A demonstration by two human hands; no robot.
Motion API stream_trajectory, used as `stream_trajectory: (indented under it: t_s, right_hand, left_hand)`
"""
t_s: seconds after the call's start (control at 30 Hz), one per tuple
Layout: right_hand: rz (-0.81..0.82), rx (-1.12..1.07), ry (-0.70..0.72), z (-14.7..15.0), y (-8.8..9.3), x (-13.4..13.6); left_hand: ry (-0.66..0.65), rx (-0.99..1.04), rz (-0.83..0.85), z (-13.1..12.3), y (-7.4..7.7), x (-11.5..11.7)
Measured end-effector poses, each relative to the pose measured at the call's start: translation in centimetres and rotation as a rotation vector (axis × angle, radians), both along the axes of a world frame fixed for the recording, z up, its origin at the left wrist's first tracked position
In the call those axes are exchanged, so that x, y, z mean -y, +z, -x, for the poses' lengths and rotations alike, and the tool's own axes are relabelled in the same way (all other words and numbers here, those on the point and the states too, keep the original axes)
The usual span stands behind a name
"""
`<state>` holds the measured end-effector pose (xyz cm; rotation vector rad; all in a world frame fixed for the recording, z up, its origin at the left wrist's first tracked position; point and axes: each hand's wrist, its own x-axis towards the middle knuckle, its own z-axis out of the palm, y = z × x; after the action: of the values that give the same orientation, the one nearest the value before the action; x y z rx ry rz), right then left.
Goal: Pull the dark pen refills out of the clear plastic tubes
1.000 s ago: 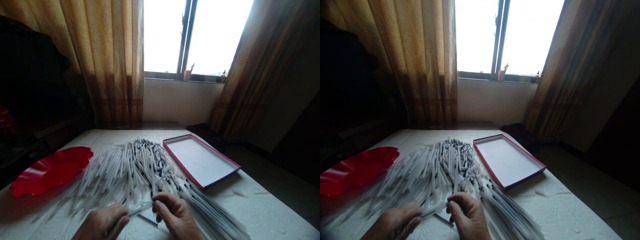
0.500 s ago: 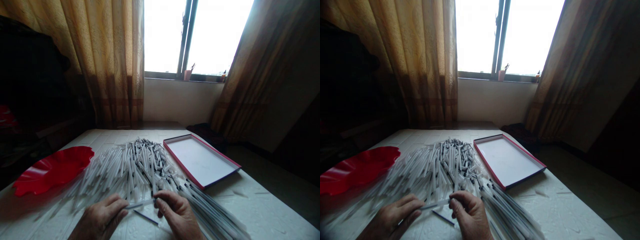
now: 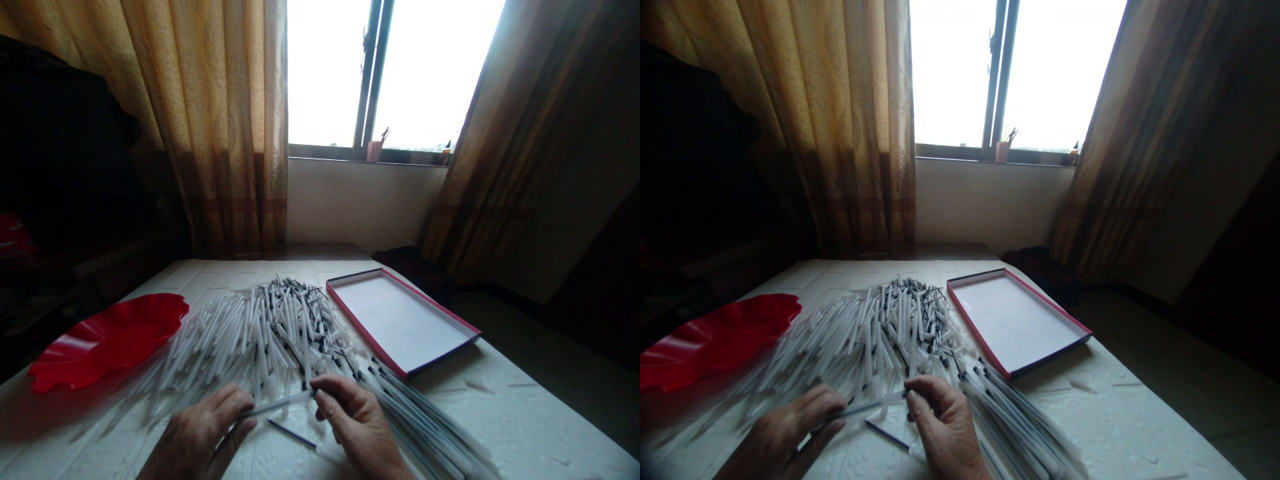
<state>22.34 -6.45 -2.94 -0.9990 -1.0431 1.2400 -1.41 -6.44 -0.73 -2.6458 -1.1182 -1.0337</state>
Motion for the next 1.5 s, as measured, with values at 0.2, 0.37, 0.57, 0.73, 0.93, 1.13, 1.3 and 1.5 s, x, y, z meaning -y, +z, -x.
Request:
stream_trajectory:
  t_s: [0.2, 0.37, 0.57, 0.73, 0.93, 1.13, 1.3, 1.5]
  right_hand:
    - [-0.025, 0.001, -0.008, -0.1, 0.0, -0.1]
    - [0.0, 0.023, -0.021, -0.2, 0.2, 0.0]
    - [-0.005, 0.037, -0.048, 0.0, 0.2, 0.1]
    - [-0.022, 0.033, -0.064, 0.0, 0.5, 0.2]
    - [-0.009, 0.01, -0.072, 0.0, 0.7, 0.3]
    - [-0.036, 0.009, -0.071, -0.1, 0.4, 0.2]
    - [-0.075, 0.113, -0.037, -1.1, -0.3, -0.5]
    - [-0.096, 0.281, -0.006, -1.4, -0.2, -0.6]
  left_hand:
    - [-0.007, -0.022, 0.052, 0.4, -0.5, -0.3]
    - [0.0, -0.012, 0.003, 0.5, -0.8, -0.4]
    - [-0.004, -0.067, 0.043, 0.3, -0.2, -0.3]
    - [-0.048, -0.015, 0.128, 0.4, -0.2, 0.0]
    - [-0.03, -0.012, 0.054, 0.6, -0.5, 0.1]
    - [-0.052, -0.029, 0.123, 0.9, -0.8, -0.5]
    - [-0.051, -0.004, 0.193, 1.4, -1.2, -0.8]
    - [-0.076, -0.012, 0.186, 1.2, -1.1, -0.7]
